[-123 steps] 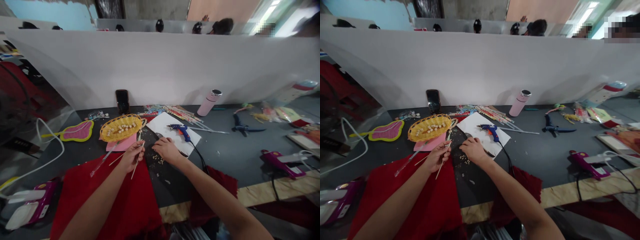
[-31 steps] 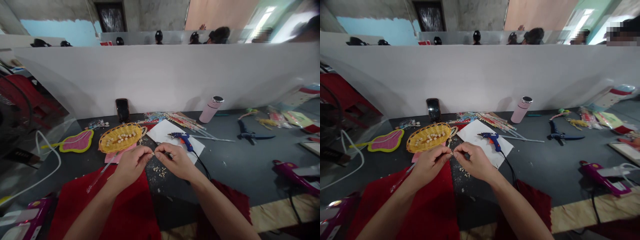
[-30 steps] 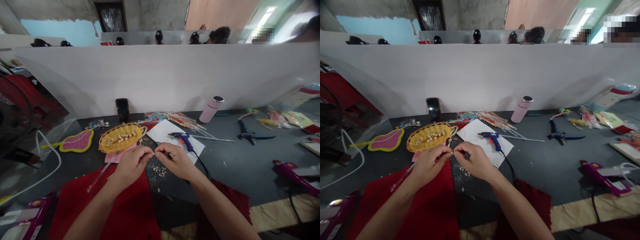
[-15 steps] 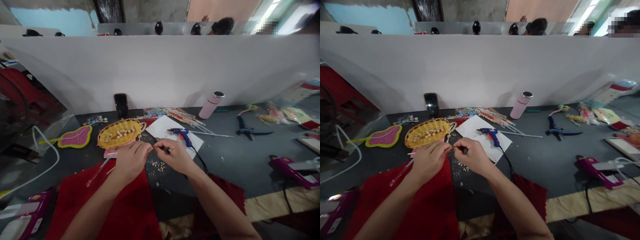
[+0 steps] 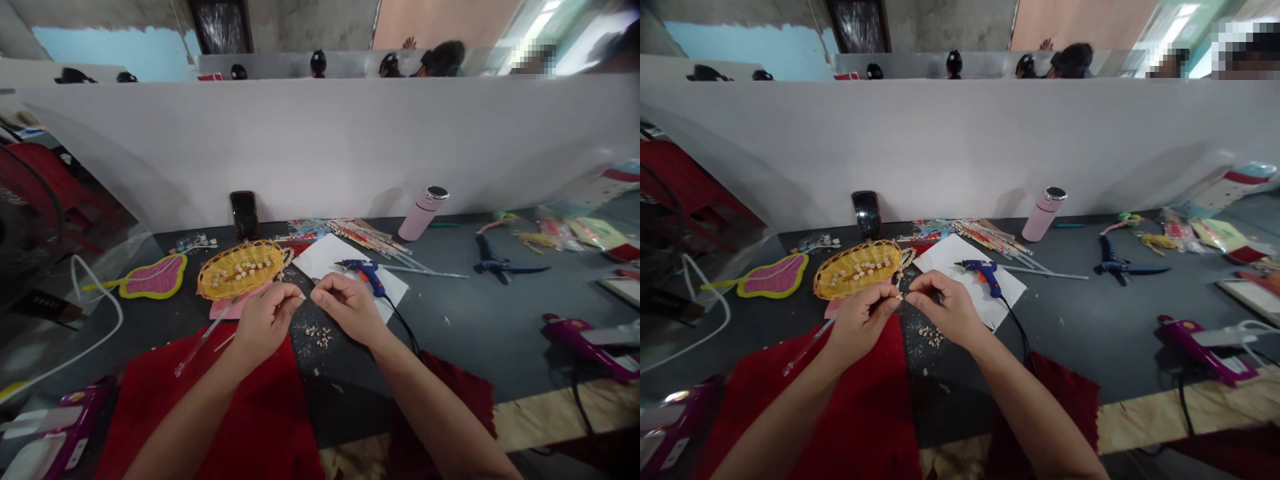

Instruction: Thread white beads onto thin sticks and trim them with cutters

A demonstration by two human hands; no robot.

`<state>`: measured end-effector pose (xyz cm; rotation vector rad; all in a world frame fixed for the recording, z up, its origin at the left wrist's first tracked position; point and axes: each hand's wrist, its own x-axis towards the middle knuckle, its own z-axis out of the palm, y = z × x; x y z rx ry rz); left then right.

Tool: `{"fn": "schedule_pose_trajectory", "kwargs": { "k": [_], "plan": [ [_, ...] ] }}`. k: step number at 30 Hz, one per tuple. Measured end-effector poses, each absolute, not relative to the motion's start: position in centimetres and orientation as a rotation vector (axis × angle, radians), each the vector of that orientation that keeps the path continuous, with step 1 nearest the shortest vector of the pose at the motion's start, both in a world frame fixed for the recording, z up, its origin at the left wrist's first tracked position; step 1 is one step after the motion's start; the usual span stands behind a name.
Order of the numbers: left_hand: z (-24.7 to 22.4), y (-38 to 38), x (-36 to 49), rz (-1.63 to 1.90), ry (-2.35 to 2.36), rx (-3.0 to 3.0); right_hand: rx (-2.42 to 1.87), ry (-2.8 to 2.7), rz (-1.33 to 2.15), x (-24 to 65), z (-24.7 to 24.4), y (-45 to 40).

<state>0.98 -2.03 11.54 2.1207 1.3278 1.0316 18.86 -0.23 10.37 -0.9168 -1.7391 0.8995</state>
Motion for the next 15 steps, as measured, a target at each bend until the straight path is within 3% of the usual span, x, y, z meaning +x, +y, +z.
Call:
{"fn": "schedule_pose_trajectory", "kwargs": {
  "k": [6,15],
  "plan": [
    [11.92,-2.08,1.12,0.925,1.177,1.914,-0.654,-1.916,0.706,19.12,11.09,-0.06],
    [11.44,-1.89,1.11,0.906,1.100,1.527,-0.695,-1.892,0.505,18.75,10.25,0.10]
  ]
}}
